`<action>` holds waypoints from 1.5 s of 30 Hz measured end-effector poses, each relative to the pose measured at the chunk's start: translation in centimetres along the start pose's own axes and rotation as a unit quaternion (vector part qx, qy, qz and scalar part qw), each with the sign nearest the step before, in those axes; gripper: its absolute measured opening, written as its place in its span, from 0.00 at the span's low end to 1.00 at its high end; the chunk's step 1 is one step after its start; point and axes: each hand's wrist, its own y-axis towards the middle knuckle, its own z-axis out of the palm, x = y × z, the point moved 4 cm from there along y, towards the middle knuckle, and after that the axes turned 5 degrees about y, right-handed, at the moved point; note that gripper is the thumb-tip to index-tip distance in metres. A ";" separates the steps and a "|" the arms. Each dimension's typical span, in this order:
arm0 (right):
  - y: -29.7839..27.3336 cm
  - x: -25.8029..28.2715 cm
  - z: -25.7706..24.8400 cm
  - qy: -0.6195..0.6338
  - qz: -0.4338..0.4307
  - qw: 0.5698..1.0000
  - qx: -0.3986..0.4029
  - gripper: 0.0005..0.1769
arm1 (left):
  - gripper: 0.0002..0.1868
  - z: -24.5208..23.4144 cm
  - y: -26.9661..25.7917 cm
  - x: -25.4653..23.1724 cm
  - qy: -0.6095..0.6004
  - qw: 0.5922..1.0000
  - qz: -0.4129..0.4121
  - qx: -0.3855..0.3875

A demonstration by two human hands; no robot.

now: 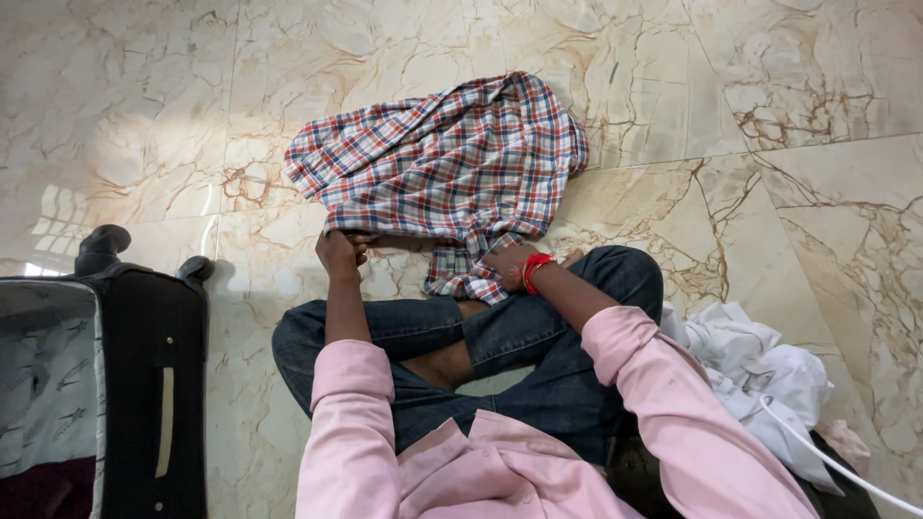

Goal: The person buttons and folds a plaid shirt while sitting on the floor next to a suitcase.

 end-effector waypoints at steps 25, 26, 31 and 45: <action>6.7 -0.8 4.2 0.044 0.205 0.968 -0.140 0.23 | 0.09 0.5 -8.8 -9.8 0.538 0.453 0.697 -0.142; 5.8 -0.5 3.3 0.042 0.202 0.968 -0.141 0.23 | 0.09 -0.1 -8.7 -9.7 0.539 0.452 0.696 -0.146; 3.8 -0.6 2.6 0.071 0.155 0.981 -0.090 0.36 | 0.16 -5.0 -3.5 -6.2 0.671 0.629 0.386 -0.064; -14.3 -5.0 -10.7 0.039 -0.007 0.994 -0.105 0.23 | 0.10 -7.7 -15.6 -13.2 0.488 0.634 0.599 0.019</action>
